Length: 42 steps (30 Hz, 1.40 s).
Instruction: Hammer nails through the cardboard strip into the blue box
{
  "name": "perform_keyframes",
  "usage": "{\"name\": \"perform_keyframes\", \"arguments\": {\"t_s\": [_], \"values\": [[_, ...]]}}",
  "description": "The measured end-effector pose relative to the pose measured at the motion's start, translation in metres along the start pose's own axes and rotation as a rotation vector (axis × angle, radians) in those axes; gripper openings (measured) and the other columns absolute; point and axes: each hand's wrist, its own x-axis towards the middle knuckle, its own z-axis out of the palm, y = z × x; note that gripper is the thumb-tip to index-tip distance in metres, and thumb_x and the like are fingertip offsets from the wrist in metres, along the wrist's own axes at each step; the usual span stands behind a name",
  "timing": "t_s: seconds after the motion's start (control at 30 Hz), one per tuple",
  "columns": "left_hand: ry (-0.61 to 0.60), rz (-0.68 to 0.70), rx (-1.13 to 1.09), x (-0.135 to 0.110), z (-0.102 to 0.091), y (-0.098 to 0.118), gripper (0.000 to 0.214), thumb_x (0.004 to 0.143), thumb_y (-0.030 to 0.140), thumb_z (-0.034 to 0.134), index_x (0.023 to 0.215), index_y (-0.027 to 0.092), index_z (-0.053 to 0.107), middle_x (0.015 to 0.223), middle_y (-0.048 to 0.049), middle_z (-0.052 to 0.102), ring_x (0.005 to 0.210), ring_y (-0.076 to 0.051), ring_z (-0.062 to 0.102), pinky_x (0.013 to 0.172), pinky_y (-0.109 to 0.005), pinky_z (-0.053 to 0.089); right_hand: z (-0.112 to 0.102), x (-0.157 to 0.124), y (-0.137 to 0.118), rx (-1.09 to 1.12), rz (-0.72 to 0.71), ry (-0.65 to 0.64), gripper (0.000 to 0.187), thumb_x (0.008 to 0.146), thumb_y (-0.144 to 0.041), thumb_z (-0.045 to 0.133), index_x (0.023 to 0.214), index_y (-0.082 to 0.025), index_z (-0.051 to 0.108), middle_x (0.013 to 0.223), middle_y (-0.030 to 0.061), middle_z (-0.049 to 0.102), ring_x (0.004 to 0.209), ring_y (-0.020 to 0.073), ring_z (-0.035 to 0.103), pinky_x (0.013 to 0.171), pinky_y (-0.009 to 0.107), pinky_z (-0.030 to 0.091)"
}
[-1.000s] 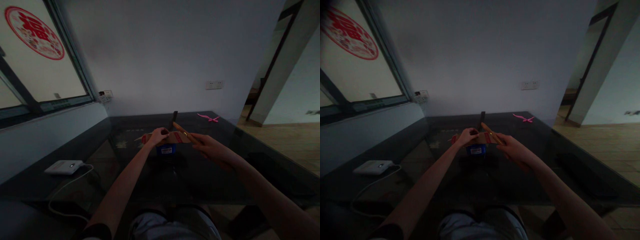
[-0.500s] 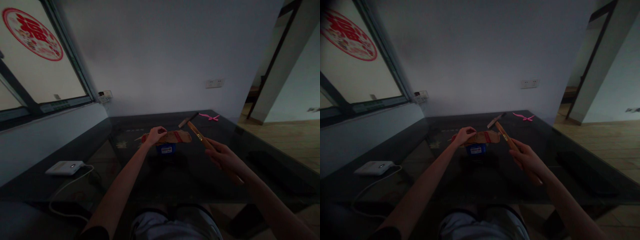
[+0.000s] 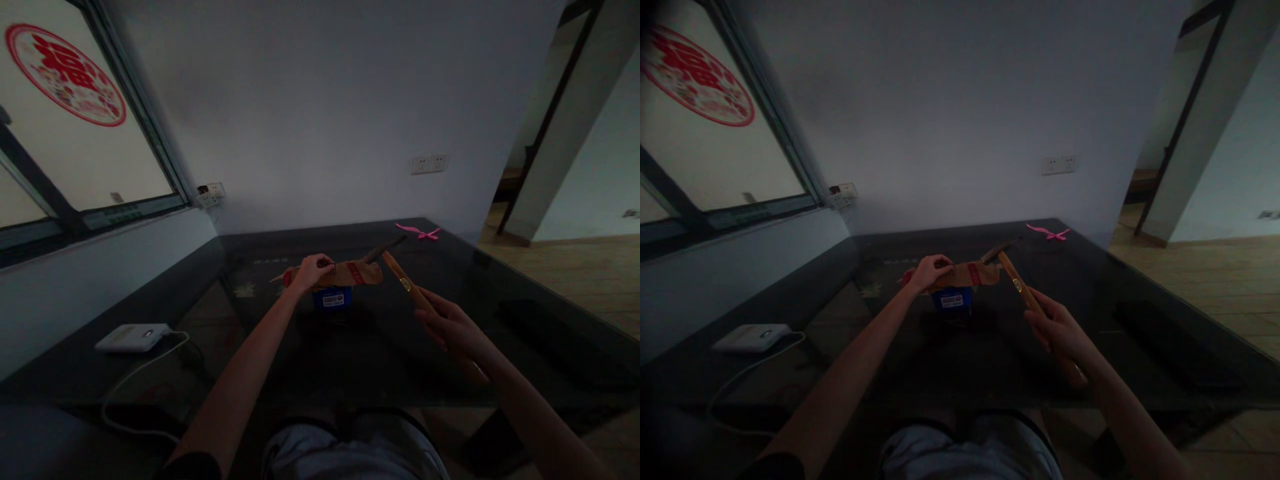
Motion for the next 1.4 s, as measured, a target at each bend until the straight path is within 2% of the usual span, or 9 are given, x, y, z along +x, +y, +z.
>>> {"name": "perform_keyframes", "arguments": {"t_s": [0.57,0.63,0.7,0.8,0.87,0.97,1.03,1.13,1.4], "values": [[-0.016,0.024,-0.133,-0.003,0.002,-0.009,0.017,0.074,0.025,0.062,0.087,0.015,0.062,0.081,-0.0056,0.067,0.076,-0.016,0.064,0.07,-0.028,0.051,0.004,-0.002,0.008,0.046,0.015,-0.015,0.076,0.075,-0.039,0.062,0.14,-0.016,0.03,0.047,-0.0103,0.039,0.033,0.0053,0.034,0.03,0.016,0.028],[0.044,0.048,-0.126,-0.006,-0.002,-0.003,0.022,0.073,0.023,0.063,0.093,0.015,0.061,0.087,-0.0064,0.067,0.08,-0.016,0.063,0.073,-0.029,0.051,0.004,-0.003,0.012,0.068,0.014,-0.004,0.075,0.076,-0.039,0.062,0.14,-0.017,0.031,0.047,-0.0101,0.04,0.033,0.0051,0.034,0.031,0.016,0.028],[0.188,0.094,-0.047,-0.016,-0.007,0.009,0.025,0.073,0.02,0.062,0.098,0.016,0.059,0.095,-0.0075,0.065,0.087,-0.017,0.061,0.078,-0.03,0.049,0.004,-0.004,0.016,0.096,0.019,0.011,0.074,0.076,-0.038,0.063,0.139,-0.017,0.031,0.047,-0.0102,0.04,0.033,0.0048,0.033,0.03,0.016,0.027],[0.352,0.183,0.138,-0.045,-0.009,0.032,0.015,0.081,0.021,0.052,0.093,0.018,0.06,0.096,-0.0074,0.063,0.094,-0.018,0.058,0.087,-0.033,0.044,0.005,-0.004,0.022,0.153,0.014,0.02,0.075,0.075,-0.039,0.064,0.139,-0.017,0.031,0.046,-0.0107,0.039,0.032,0.0042,0.031,0.03,0.015,0.025],[0.255,0.277,0.21,-0.068,-0.002,0.044,0.014,0.083,0.021,0.049,0.09,0.019,0.061,0.092,-0.0065,0.064,0.094,-0.018,0.057,0.089,-0.033,0.042,0.005,-0.004,0.024,0.183,0.012,0.028,0.077,0.074,-0.04,0.065,0.139,-0.017,0.031,0.046,-0.0109,0.038,0.032,0.0042,0.031,0.029,0.016,0.024],[-0.187,0.472,0.304,-0.094,0.017,0.049,0.018,0.084,0.021,0.048,0.096,0.021,0.062,0.099,-0.0056,0.065,0.097,-0.017,0.057,0.088,-0.031,0.04,0.006,-0.004,0.025,0.193,0.016,0.053,0.079,0.071,-0.041,0.067,0.138,-0.016,0.033,0.047,-0.0104,0.039,0.032,0.0041,0.031,0.029,0.016,0.025],[-0.349,0.495,0.367,-0.102,0.028,0.046,0.018,0.084,0.022,0.05,0.099,0.021,0.061,0.101,-0.0054,0.064,0.098,-0.017,0.056,0.087,-0.032,0.038,0.006,-0.005,0.025,0.192,0.016,0.059,0.081,0.07,-0.041,0.068,0.139,-0.015,0.033,0.047,-0.0106,0.039,0.032,0.0041,0.03,0.03,0.017,0.024],[-0.397,0.44,0.421,-0.102,0.036,0.036,0.017,0.084,0.024,0.053,0.098,0.02,0.061,0.101,-0.0051,0.063,0.099,-0.018,0.055,0.085,-0.032,0.037,0.006,-0.006,0.028,0.197,0.014,0.042,0.081,0.071,-0.04,0.067,0.14,-0.015,0.031,0.045,-0.0111,0.038,0.032,0.0043,0.03,0.029,0.017,0.024],[-0.431,0.382,0.443,-0.103,0.035,0.023,0.01,0.083,0.026,0.054,0.088,0.019,0.061,0.093,-0.004,0.063,0.092,-0.017,0.056,0.082,-0.031,0.037,0.006,-0.008,0.029,0.214,0.037,0.029,0.082,0.071,-0.039,0.068,0.14,-0.015,0.03,0.048,-0.0105,0.039,0.033,0.0038,0.03,0.03,0.017,0.024]]}}
